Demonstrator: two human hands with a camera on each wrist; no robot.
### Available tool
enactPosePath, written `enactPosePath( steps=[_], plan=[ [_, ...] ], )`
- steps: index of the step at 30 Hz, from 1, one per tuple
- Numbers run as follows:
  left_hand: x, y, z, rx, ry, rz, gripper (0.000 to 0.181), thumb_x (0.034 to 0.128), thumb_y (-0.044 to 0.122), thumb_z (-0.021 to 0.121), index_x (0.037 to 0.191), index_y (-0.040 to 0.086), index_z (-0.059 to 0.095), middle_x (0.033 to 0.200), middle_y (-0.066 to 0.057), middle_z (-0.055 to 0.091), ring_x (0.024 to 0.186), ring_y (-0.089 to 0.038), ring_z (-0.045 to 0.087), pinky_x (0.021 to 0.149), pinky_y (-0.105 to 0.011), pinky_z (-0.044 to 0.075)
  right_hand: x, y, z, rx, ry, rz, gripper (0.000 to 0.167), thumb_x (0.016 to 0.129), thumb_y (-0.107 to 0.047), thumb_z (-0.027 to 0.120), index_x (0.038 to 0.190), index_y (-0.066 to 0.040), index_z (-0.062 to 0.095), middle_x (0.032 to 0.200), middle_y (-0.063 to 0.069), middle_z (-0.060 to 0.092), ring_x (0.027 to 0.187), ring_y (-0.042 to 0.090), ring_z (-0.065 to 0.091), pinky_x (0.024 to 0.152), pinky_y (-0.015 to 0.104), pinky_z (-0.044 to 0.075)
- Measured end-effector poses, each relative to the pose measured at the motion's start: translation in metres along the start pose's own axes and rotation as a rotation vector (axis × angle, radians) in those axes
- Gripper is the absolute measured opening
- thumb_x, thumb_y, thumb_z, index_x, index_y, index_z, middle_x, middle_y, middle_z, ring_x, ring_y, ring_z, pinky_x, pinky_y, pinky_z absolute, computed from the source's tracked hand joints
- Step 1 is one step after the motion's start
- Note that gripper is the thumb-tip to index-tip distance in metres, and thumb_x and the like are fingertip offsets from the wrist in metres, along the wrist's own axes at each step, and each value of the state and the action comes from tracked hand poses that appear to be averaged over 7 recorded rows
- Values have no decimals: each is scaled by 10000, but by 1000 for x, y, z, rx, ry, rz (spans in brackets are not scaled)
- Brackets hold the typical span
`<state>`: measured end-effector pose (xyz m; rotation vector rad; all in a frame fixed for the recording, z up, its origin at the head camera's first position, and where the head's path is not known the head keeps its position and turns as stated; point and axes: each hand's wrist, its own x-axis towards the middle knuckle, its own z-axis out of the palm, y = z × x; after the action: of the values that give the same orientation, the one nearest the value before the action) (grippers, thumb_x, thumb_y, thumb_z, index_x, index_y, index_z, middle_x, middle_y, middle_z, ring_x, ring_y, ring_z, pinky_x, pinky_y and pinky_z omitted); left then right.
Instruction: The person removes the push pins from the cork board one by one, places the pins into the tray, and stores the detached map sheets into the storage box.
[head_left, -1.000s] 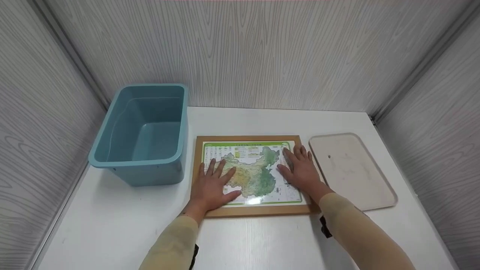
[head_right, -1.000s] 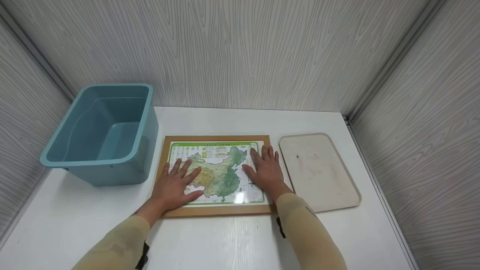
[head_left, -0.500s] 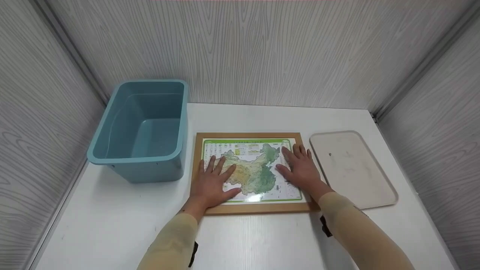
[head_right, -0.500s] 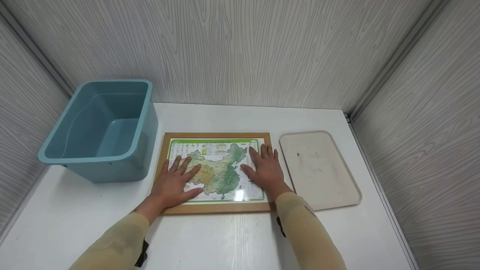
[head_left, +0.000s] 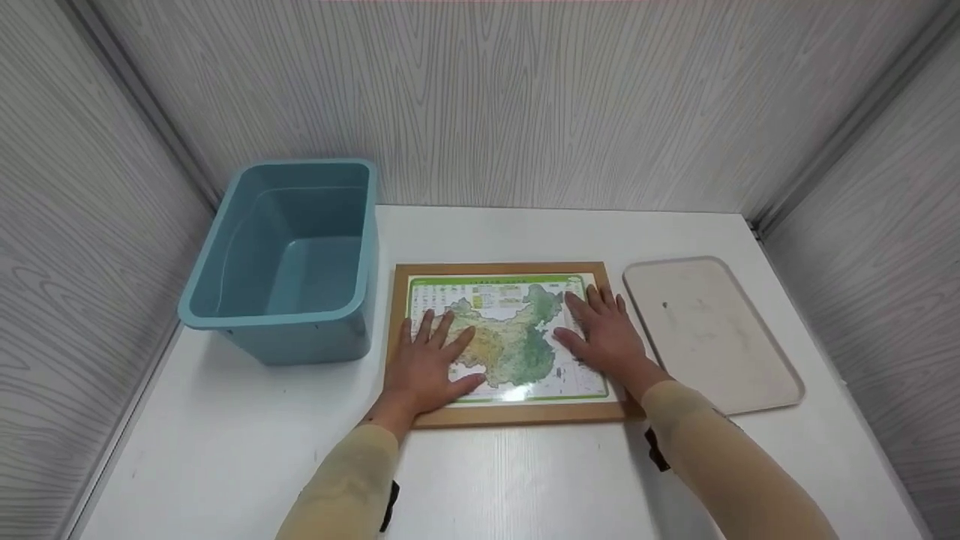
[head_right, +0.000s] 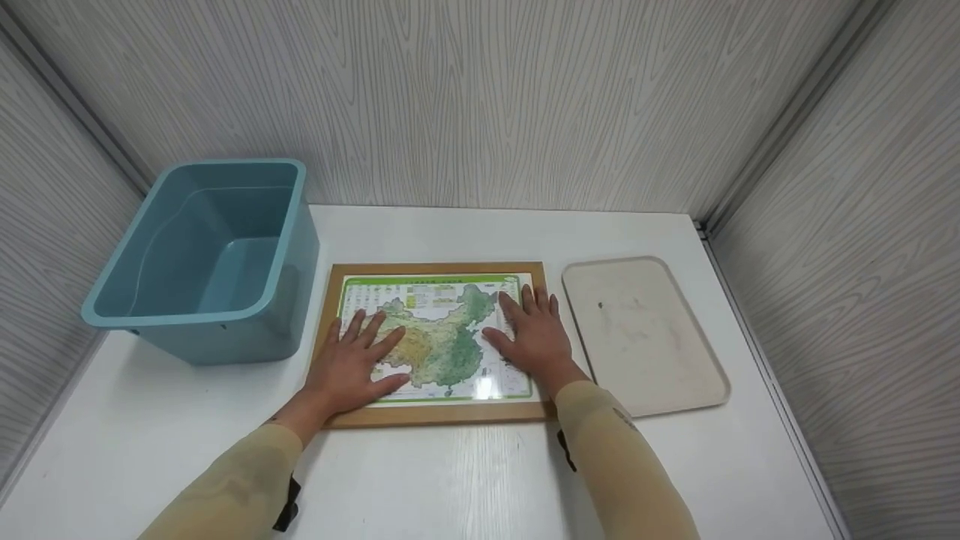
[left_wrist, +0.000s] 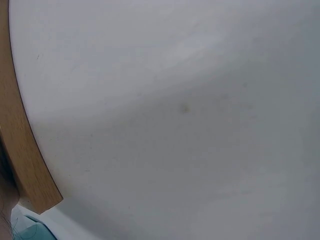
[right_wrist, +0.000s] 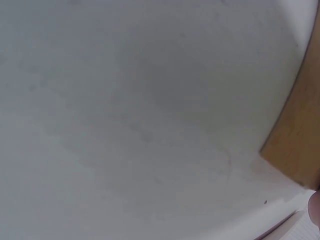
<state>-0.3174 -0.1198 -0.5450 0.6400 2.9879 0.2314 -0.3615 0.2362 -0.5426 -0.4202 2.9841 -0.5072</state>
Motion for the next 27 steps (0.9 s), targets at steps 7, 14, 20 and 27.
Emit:
enactPosePath(
  steps=[7, 14, 20, 27],
  plan=[
    [2, 0, 0, 7, 4, -1, 915, 924, 911, 314, 1680, 395, 308, 1770, -62, 182, 1628, -373, 87, 1260, -659, 19, 1, 0, -4, -13, -4, -1, 870, 1013, -782, 401, 1698, -256, 299, 1744, 189, 191, 1625, 403, 59, 1291, 562, 18],
    [1, -1, -1, 19, 3, -1, 914, 928, 911, 302, 1681, 391, 306, 1771, -58, 182, 1628, -372, 86, 1259, -661, 27, 3, 0, -2, -6, 18, -20, 853, 1020, -752, 441, 1695, -246, 310, 1742, 194, 199, 1618, 430, 69, 1286, 584, 34],
    [2, -1, -1, 25, 5, -5, 916, 924, 914, 305, 1677, 393, 318, 1769, -58, 190, 1627, -374, 102, 1260, -661, 38, 2, 0, -1, -5, 22, -17, 866, 1009, -777, 427, 1697, -265, 303, 1747, 175, 192, 1621, 416, 72, 1290, 569, 29],
    [1, 0, 1, 34, 16, 13, 910, 930, 904, 316, 1676, 382, 329, 1763, -72, 215, 1622, -390, 118, 1255, -673, 54, -1, 1, 2, -17, 20, -8, 874, 1011, -789, 394, 1706, -273, 267, 1758, 162, 165, 1628, 394, 48, 1291, 561, 29]
  ],
)
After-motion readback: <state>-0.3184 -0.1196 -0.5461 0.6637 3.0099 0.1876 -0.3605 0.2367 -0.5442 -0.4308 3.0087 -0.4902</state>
